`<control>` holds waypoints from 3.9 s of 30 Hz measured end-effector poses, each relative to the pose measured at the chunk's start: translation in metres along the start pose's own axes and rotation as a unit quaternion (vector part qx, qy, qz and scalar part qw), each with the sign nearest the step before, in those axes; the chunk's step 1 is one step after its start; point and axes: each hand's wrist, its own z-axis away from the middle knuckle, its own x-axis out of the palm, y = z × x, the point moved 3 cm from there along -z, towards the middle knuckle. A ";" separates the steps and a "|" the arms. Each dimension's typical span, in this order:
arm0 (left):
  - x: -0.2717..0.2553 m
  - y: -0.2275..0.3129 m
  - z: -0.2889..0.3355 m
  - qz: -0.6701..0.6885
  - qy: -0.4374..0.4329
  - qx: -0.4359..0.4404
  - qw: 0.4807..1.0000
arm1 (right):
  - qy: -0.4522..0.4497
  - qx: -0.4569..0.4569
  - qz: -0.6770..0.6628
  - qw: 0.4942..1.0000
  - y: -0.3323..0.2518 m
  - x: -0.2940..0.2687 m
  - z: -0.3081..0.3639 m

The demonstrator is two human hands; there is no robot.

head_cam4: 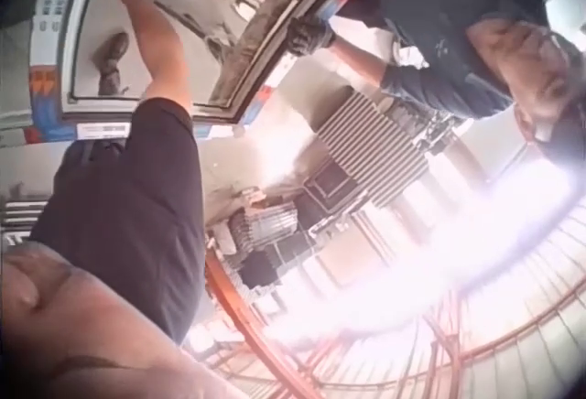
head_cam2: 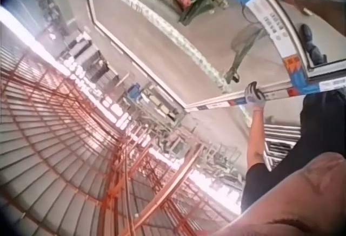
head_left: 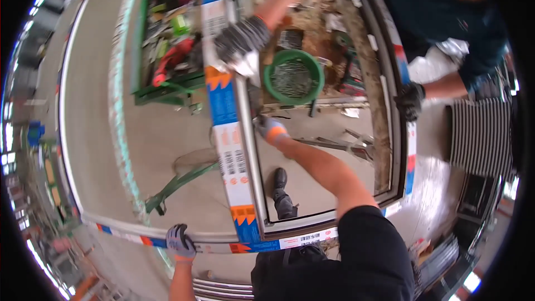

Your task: Assembling a metal window frame by inserting glass, hammering parts into place, drilling, and applying sealant.

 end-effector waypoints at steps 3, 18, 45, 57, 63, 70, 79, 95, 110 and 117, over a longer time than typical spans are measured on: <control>0.016 -0.005 -0.008 0.017 0.007 0.023 1.000 | 0.000 0.030 0.054 0.998 0.072 -0.033 0.043; 0.011 -0.017 0.013 0.027 0.105 0.051 0.993 | 0.215 -0.036 -0.148 0.965 0.067 -0.104 0.290; 0.008 -0.048 0.014 0.128 0.054 0.062 0.988 | 0.098 -0.246 0.081 0.961 -0.210 0.170 0.419; -0.017 -0.164 -0.002 0.014 0.150 -0.030 0.988 | 0.142 -0.240 0.081 0.957 -0.320 0.169 0.149; -0.027 -0.161 -0.006 0.038 0.098 -0.038 0.994 | 0.313 -0.140 0.289 0.894 -0.346 0.084 -0.033; -0.040 -0.151 -0.027 0.063 0.054 -0.072 0.994 | 0.318 -0.051 0.447 0.834 -0.278 -0.005 -0.171; -0.043 -0.154 -0.025 0.064 0.045 -0.085 0.993 | 0.090 -0.011 0.558 0.825 -0.282 -0.001 -0.184; -0.029 -0.162 -0.014 0.046 0.072 -0.050 0.995 | 0.330 -0.184 0.066 0.924 -0.356 -0.015 -0.005; -0.006 -0.173 0.006 0.058 0.158 0.019 0.986 | 0.207 -0.242 -0.236 0.918 -0.340 0.104 0.456; -0.003 -0.160 0.050 0.662 0.141 0.061 0.734 | 0.117 -0.261 -0.337 0.897 -0.319 0.190 0.590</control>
